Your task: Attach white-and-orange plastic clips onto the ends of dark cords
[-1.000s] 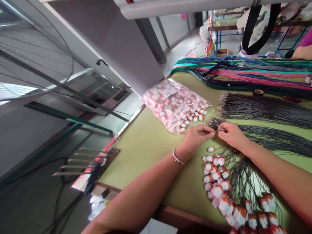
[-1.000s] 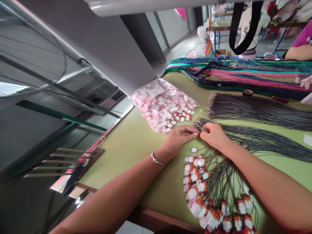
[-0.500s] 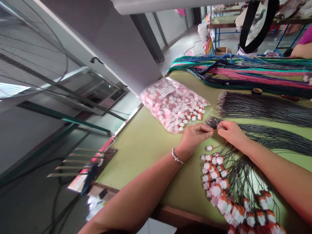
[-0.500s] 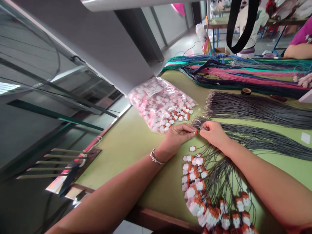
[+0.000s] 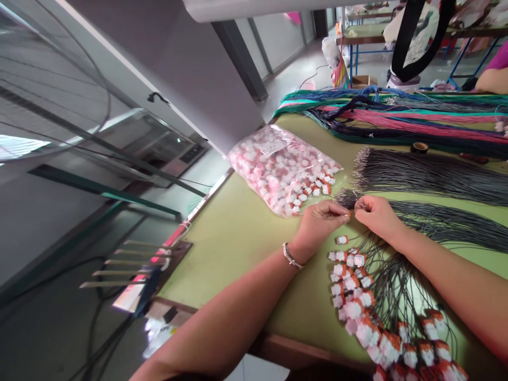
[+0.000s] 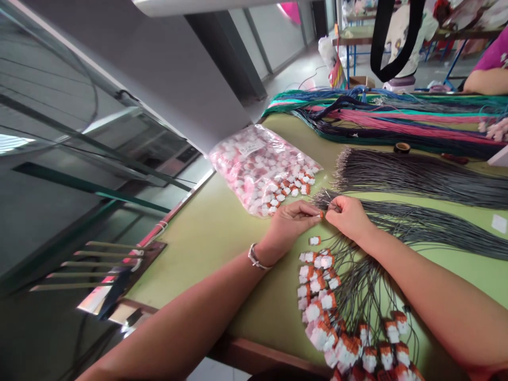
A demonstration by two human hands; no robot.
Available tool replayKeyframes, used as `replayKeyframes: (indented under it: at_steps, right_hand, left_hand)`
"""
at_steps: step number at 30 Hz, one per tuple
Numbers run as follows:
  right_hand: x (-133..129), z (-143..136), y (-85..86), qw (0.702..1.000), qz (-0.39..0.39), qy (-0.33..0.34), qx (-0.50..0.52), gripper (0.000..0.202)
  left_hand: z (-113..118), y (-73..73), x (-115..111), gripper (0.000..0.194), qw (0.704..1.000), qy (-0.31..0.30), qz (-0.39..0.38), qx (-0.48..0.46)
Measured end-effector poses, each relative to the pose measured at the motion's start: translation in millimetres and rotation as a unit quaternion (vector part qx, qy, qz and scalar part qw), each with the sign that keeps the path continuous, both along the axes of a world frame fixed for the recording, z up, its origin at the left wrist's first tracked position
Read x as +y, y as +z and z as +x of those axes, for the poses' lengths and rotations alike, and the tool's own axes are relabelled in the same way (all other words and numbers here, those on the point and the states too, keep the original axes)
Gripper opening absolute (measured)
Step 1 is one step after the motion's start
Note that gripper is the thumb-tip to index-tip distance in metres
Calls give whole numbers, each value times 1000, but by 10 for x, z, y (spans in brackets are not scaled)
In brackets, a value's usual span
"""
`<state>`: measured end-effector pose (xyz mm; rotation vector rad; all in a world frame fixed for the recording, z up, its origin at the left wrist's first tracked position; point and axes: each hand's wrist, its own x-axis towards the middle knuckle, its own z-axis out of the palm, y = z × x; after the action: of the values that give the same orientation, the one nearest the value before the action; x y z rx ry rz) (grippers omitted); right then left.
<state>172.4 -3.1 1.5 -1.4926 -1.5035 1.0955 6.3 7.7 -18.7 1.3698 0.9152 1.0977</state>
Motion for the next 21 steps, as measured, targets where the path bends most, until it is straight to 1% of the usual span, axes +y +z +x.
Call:
replayKeyframes:
  at_steps: [3,6,8,10,13,15,21]
  right_hand:
    - [4,-1,-6,1000,4,-3,-12,12]
    - [6,2,2,1000,-6,-3,-21,13]
    - [8,2,11,1000,-14,-3,-23,12]
    - [9,-1,19,1000,-23,1,-19,11]
    - [7,-10,20,999,-26,9,-16,11]
    - [5,-15,9,999,-20,12,-26,12]
    - [17,5,-68,999,4,20,-38,13]
  left_hand:
    - [-2,12,-17,10,1000,6,13,18]
    - [-28,10,-9,10,1000,-7,-13,0]
    - [-45,8,7,11,1000,-19,-10,-11]
    - [-51,11,20,11,999,-24,26,-2]
    - [-35,16,22,8,995,-26,92,39]
    - [-15,8,16,6,992,-29,104,59]
    - [15,-41,9,12,999,-32,12,11]
